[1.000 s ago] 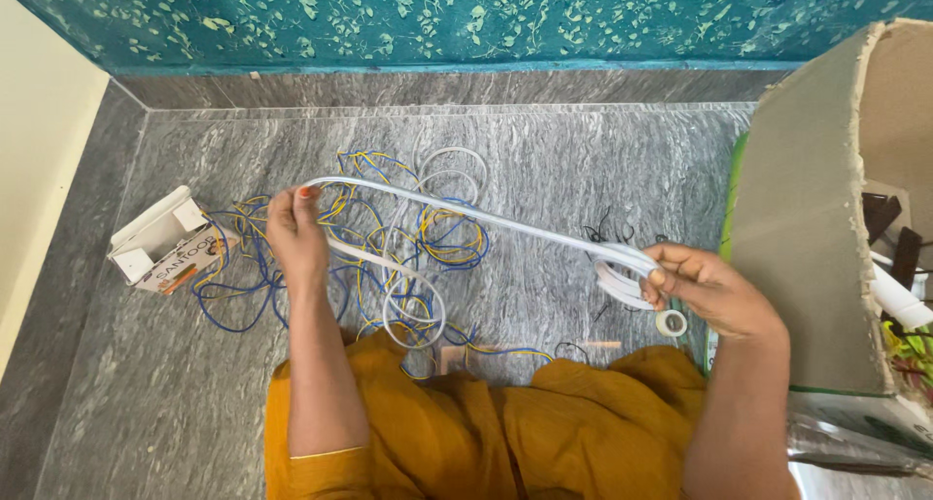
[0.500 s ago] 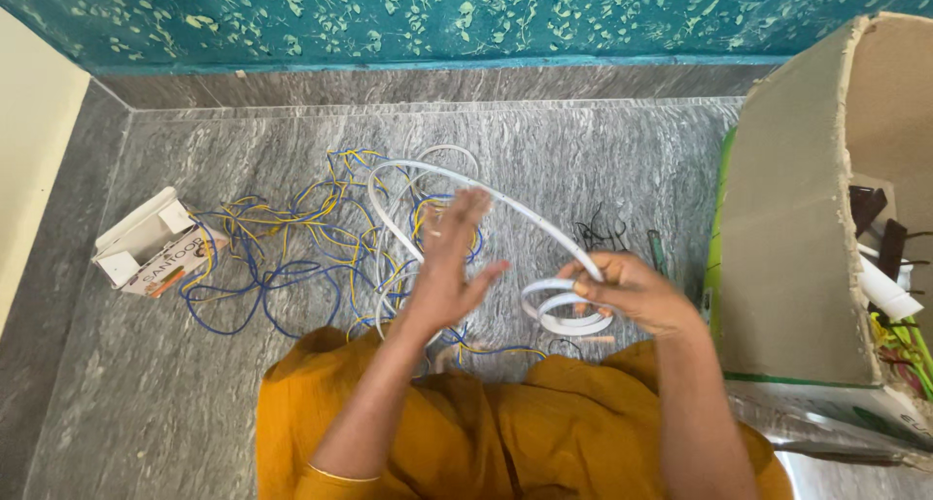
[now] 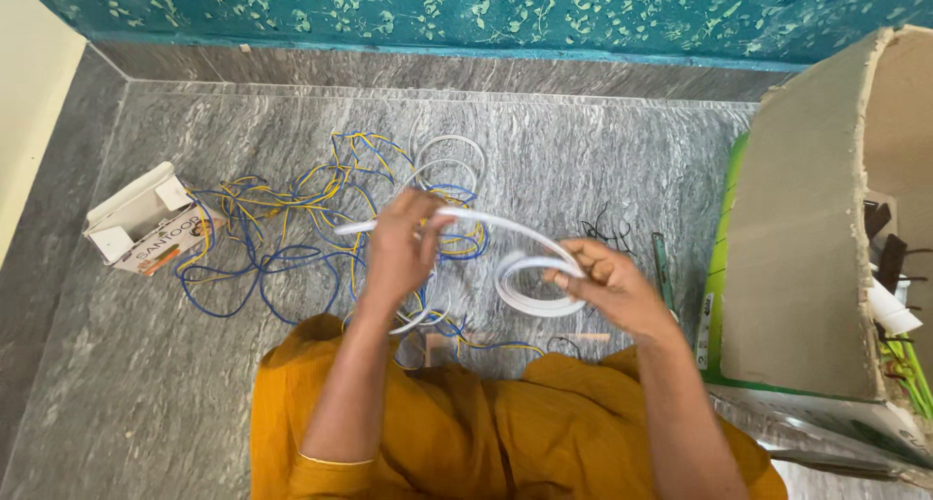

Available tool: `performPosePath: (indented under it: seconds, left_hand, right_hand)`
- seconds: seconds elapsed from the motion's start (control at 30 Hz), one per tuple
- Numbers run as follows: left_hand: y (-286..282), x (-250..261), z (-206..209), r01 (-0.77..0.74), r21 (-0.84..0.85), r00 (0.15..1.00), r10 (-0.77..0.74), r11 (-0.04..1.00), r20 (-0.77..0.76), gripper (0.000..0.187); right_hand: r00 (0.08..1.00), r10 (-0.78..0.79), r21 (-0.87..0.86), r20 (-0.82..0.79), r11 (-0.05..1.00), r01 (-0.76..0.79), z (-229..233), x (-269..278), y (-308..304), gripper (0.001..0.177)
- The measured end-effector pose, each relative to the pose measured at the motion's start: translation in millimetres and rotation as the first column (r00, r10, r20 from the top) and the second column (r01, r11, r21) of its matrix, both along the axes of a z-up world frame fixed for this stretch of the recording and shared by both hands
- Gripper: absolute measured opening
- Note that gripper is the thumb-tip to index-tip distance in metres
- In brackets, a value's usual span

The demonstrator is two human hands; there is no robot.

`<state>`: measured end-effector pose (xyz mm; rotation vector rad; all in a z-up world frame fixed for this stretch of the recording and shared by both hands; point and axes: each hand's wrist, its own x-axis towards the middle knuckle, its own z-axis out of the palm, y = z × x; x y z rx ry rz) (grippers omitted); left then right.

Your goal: The person sits on the floor and coils a white cable into a neat circular bundle by hand. They repeatedly wrap the cable around their fingers and adjust the loops to form a compact coil.

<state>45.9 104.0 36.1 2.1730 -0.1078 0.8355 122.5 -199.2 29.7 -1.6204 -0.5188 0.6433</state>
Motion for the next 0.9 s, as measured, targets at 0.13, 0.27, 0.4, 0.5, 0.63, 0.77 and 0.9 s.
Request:
performPosePath:
  seconds: [0.13, 0.27, 0.4, 0.5, 0.63, 0.77, 0.9]
  left_hand:
    - [56, -12, -3, -0.275, -0.102, 0.960, 0.279, 0.956, 0.027, 0.012]
    - [93, -16, -28, -0.437, -0.277, 0.893, 0.449, 0.856, -0.019, 0.018]
    - [116, -14, -43, -0.674, -0.109, 0.735, 0.678, 0.731, 0.005, 0.014]
    - [96, -9, -39, -0.704, 0.054, 0.707, 0.691, 0.708, 0.149, 0.043]
    - [20, 0, -25, -0.105, -0.056, 0.984, 0.112, 0.993, 0.136, 0.043]
    - [-57, -5, -17, 0.337, -0.024, 0.942, -0.337, 0.941, 0.008, 0.052]
    - [-77, -6, -17, 0.272, -0.251, 0.911, -0.332, 0.929, -0.243, 0.038]
  right_hand:
    - [0.989, -0.062, 0.106, 0.131, 0.993, 0.049, -1, 3, 1, 0.038]
    - [0.983, -0.135, 0.024, 0.122, 0.991, 0.133, -3, 11, -10, 0.037]
    - [0.961, -0.237, 0.031, 0.140, 0.971, 0.235, 4, 16, -30, 0.028]
    - [0.965, -0.248, 0.084, 0.081, 0.967, 0.241, 15, 13, -39, 0.027]
    - [0.983, -0.184, 0.126, 0.001, 0.975, 0.183, 17, 3, -27, 0.035]
    - [0.982, -0.134, 0.207, -0.135, 0.965, 0.160, 14, -4, -17, 0.040]
    - [0.950, -0.098, 0.285, -0.296, 0.940, 0.186, 15, -7, -7, 0.041]
